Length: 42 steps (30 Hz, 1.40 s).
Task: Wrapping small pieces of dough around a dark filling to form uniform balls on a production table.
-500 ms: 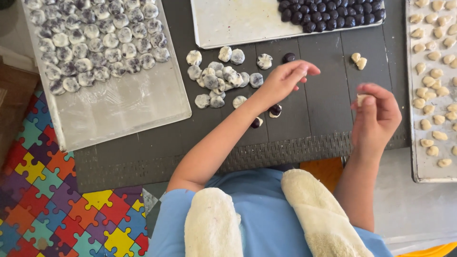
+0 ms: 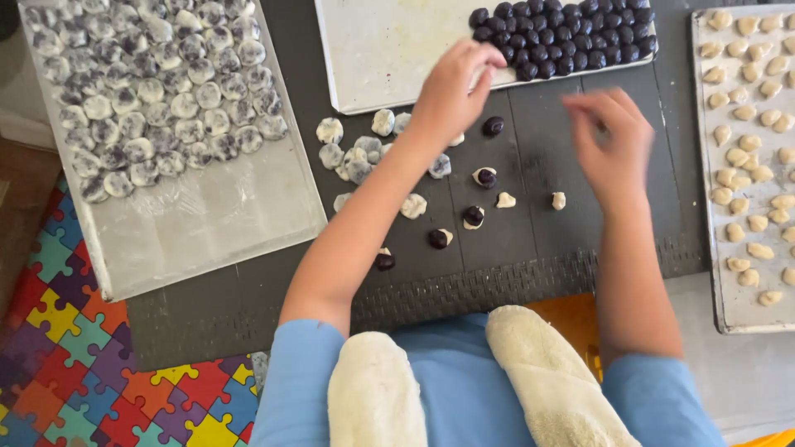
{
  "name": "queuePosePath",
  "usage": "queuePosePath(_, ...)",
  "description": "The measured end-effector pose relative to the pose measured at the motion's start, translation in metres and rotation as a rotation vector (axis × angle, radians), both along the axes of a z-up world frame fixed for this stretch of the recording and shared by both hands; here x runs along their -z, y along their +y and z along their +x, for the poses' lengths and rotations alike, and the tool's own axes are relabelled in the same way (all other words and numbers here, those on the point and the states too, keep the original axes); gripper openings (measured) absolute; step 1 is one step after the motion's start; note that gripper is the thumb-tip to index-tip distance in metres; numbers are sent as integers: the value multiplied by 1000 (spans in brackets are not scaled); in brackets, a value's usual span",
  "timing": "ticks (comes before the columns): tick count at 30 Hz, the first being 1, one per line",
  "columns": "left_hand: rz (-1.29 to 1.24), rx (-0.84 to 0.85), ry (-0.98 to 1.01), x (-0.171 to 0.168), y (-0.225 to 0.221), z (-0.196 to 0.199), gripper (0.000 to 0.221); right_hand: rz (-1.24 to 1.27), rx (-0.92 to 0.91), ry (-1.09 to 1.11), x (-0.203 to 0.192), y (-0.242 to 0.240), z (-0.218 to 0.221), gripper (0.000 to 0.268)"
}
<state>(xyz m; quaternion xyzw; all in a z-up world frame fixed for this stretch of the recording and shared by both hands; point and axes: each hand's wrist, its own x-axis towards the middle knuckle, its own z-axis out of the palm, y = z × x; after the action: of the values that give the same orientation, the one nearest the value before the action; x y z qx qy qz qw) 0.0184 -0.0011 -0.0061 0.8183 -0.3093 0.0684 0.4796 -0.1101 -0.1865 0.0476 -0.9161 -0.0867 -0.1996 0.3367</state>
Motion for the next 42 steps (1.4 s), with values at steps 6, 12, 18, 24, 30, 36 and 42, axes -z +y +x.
queuePosePath(6, 349, -6, -211, 38, -21, 52, 14, -766, -71, -208, 81, -6, 129, 35)
queuePosePath(12, 415, 23, -337, 46, -32, 61, 23, -892, -61, -340, 83, 3, 135, 18)
queuePosePath(18, -138, 14, 42, 26, -18, 64, 15, -198, -42, -94, 77, -11, 137, 14)
queuePosePath(24, -301, 271, 756, -13, 29, 6, 37, 301, 13, 258, -1, -20, 9, 14)
queuePosePath(30, -377, 583, 1108, -48, 46, -66, 39, 79, 80, 214, 22, -24, -82, 13)
queuePosePath(36, -53, 394, 499, -5, 28, -103, 27, -163, 129, -32, 90, -51, -101, 20)
queuePosePath(42, 380, 288, -94, 6, 8, -127, 16, -328, 80, 34, 44, -34, -96, 14)
